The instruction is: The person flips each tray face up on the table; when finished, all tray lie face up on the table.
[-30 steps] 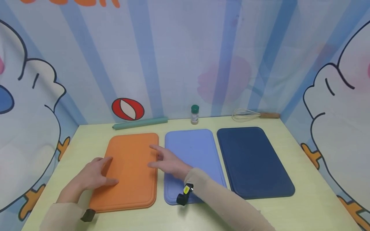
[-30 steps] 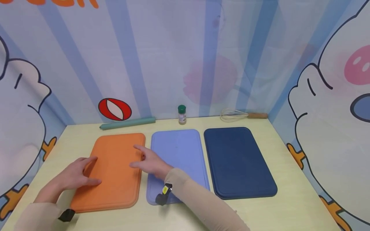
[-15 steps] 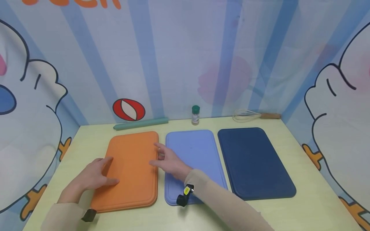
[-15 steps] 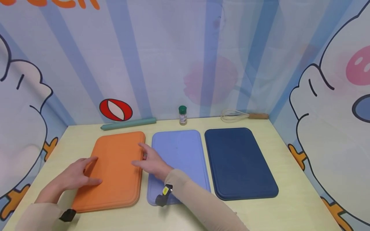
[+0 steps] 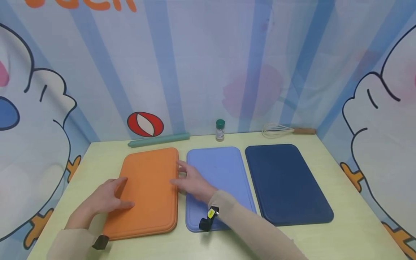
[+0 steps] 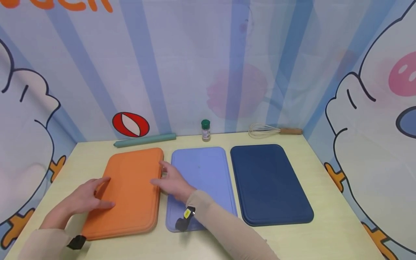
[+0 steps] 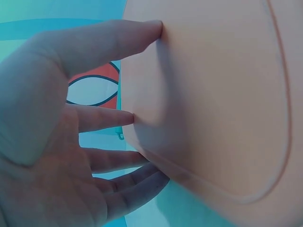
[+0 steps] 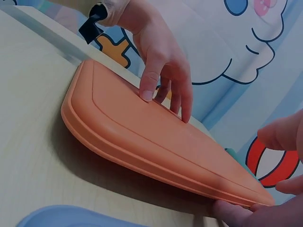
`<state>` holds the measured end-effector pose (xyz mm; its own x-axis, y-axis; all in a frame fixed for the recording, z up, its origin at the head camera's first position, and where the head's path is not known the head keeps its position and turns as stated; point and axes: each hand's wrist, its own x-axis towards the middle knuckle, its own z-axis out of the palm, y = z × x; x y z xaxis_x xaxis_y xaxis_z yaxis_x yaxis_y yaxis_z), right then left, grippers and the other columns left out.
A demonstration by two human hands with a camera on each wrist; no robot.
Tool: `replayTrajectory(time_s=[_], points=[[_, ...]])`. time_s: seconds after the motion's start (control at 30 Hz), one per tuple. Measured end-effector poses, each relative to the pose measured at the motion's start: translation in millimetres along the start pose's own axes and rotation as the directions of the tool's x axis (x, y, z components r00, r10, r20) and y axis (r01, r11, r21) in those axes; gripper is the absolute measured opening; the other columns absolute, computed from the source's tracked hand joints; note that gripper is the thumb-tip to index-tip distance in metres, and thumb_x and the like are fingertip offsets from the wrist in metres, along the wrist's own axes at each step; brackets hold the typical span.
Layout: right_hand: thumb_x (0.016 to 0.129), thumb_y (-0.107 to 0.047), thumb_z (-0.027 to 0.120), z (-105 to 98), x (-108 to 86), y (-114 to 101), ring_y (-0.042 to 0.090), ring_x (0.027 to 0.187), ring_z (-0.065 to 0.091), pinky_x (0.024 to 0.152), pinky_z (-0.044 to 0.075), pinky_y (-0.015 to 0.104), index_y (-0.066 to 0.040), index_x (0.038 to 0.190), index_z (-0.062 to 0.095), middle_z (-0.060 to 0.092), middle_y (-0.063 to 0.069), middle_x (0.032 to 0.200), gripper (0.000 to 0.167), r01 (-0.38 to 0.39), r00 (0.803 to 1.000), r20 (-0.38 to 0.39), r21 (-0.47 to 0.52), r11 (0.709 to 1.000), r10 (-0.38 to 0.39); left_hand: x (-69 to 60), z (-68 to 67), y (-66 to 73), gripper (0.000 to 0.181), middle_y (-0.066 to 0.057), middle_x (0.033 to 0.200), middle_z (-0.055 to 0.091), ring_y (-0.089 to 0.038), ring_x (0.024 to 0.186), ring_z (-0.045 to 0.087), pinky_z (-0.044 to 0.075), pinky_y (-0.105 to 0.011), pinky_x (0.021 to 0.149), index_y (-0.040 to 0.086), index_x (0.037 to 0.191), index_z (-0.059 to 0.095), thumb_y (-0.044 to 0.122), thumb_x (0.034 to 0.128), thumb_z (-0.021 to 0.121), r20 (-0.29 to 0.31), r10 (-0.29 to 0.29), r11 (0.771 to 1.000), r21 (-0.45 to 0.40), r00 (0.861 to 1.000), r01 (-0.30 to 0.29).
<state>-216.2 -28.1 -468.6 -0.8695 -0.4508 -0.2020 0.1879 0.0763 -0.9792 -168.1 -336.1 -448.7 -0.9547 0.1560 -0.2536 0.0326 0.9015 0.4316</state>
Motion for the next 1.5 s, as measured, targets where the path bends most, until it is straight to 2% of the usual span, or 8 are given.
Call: replayTrajectory(time_s=[0.2, 0.47, 0.8, 0.93, 1.17, 1.33, 1.5], points=[[0.098, -0.004, 0.070, -2, 1.8, -2, 0.031, 0.123, 0.065, 0.098, 0.058, 0.039, -0.004, 0.162, 0.036, 0.042, 0.020, 0.159, 0.072, 0.033, 0.999, -0.001, 0.064, 0.997, -0.033, 1.1, -2.5, -0.8, 0.107, -0.042, 0.151, 0.042, -0.058, 0.137, 0.041, 0.037, -0.072, 0.110, -0.014, 0.154, 0.035, 0.045, 0.0818, 0.088, 0.010, 0.015, 1.000, -0.025, 1.000, -0.015], [0.099, -0.001, 0.066, -6, 2.5, -1, 0.034, 0.136, 0.058, 0.102, 0.056, 0.040, -0.002, 0.161, 0.038, 0.043, 0.016, 0.162, 0.068, 0.057, 0.998, 0.001, 0.045, 0.997, -0.057, 0.3, -4.2, -0.6, 0.107, -0.042, 0.153, 0.038, -0.059, 0.139, 0.038, 0.035, -0.073, 0.111, -0.014, 0.155, 0.033, 0.043, 0.0827, 0.087, 0.027, 0.020, 0.998, -0.061, 0.999, -0.019], [0.093, 0.015, 0.062, -11, 3.3, -7, 0.039, 0.134, 0.058, 0.100, 0.057, 0.041, 0.000, 0.158, 0.042, 0.047, 0.021, 0.158, 0.069, 0.100, 0.993, -0.063, 0.044, 0.994, -0.097, 4.0, -3.3, 2.1, 0.109, -0.041, 0.147, 0.039, -0.049, 0.118, 0.057, 0.050, -0.065, 0.100, -0.009, 0.158, 0.031, 0.049, 0.0836, 0.086, 0.042, 0.000, 0.996, -0.086, 0.999, 0.004], [0.093, 0.016, 0.062, -13, 3.1, -9, 0.039, 0.133, 0.059, 0.100, 0.057, 0.041, 0.000, 0.157, 0.045, 0.051, 0.023, 0.154, 0.067, 0.099, 0.992, -0.078, 0.060, 0.993, -0.095, 4.0, -3.4, 3.3, 0.109, -0.040, 0.146, 0.040, -0.047, 0.115, 0.058, 0.053, -0.061, 0.098, -0.008, 0.159, 0.031, 0.049, 0.0838, 0.085, 0.048, 0.000, 0.994, -0.108, 0.999, 0.005], [0.093, 0.017, 0.062, -14, 2.6, -10, 0.039, 0.134, 0.059, 0.103, 0.056, 0.040, 0.004, 0.152, 0.051, 0.056, 0.025, 0.149, 0.061, 0.112, 0.992, -0.070, 0.054, 0.992, -0.108, 2.8, -1.5, -0.6, 0.106, -0.039, 0.142, 0.043, -0.045, 0.113, 0.062, 0.055, -0.057, 0.094, -0.008, 0.159, 0.032, 0.048, 0.0853, 0.085, 0.037, 0.049, 0.992, -0.118, 0.998, -0.045], [0.095, 0.015, 0.063, -16, 1.7, -12, 0.037, 0.135, 0.060, 0.102, 0.056, 0.039, 0.002, 0.150, 0.054, 0.056, 0.021, 0.151, 0.058, 0.110, 0.992, -0.060, 0.051, 0.993, -0.107, 1.2, -2.4, 1.5, 0.106, -0.039, 0.141, 0.044, -0.044, 0.112, 0.063, 0.056, -0.057, 0.094, -0.008, 0.159, 0.032, 0.048, 0.0855, 0.084, 0.038, 0.053, 0.991, -0.123, 0.998, -0.048], [0.096, 0.013, 0.064, -18, 1.2, -15, 0.033, 0.133, 0.062, 0.101, 0.057, 0.037, -0.001, 0.150, 0.056, 0.057, 0.017, 0.151, 0.057, 0.103, 0.994, -0.050, 0.066, 0.992, -0.100, 1.1, -2.5, 1.9, 0.105, -0.037, 0.139, 0.047, -0.038, 0.108, 0.063, 0.056, -0.052, 0.090, -0.007, 0.159, 0.034, 0.048, 0.0855, 0.085, 0.044, 0.057, 0.991, -0.126, 0.997, -0.051]])
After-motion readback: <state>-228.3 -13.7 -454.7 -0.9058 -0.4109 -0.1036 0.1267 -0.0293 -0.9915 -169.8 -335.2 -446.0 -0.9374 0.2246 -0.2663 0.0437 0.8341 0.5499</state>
